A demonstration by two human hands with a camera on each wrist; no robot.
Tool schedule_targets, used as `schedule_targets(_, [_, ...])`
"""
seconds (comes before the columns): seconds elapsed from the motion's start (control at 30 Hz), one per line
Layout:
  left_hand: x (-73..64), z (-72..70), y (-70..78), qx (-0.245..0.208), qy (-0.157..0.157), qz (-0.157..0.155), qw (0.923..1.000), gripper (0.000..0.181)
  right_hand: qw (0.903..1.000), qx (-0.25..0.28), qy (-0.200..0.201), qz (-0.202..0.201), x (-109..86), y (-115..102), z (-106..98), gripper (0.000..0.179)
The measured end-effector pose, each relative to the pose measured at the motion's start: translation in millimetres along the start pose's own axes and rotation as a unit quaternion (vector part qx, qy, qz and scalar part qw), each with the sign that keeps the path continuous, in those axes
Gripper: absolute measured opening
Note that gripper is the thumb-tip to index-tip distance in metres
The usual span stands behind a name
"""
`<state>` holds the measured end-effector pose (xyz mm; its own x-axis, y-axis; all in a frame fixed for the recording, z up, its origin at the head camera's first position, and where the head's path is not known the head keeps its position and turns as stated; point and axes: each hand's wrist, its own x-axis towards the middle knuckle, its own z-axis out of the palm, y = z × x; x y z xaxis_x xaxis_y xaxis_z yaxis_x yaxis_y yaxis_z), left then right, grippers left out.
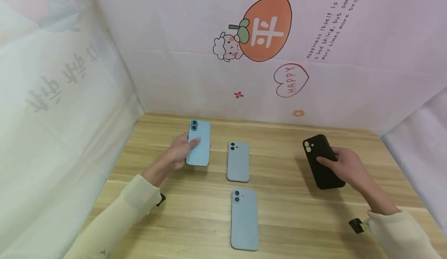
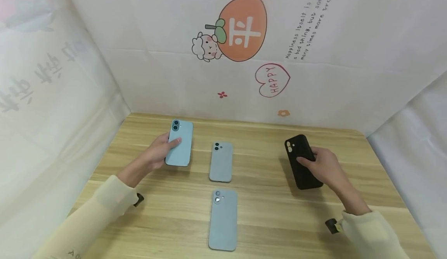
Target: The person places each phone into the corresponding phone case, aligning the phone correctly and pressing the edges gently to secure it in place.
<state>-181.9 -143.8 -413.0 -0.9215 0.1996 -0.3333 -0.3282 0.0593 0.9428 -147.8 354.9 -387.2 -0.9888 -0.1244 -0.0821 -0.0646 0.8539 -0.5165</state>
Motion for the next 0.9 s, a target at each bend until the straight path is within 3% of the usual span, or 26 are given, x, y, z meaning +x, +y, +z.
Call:
schedule_targets(0.17, [-6.9,17.4,0.1,-0.040,-0.018,0.003,0.9990,0.049,0.9996,0.026,0.011,0.000,6.1,-25.5,0.5,0.042])
schedule_targets(0.37, [-13.1,39.1,-4.5,-0.034,-0.028,0.001,0.9990,0.048,0.9977,0.065,0.018,0.005,11.5,-53.9,6.2,0.042])
schedule_targets(0.5, [-14.9,52.9,-11.1,-0.055,-0.048,-0.009,0.9973,0.049,0.9956,0.090,0.024,0.004,13.9,-72.6,11.1,0.039])
schedule_targets(0.9, [-26.2,85.4,-19.7,-0.111,-0.087,-0.014,0.9900,0.048,0.9836,0.179,0.012,-0.024,16.0,-120.5,33.2,0.031])
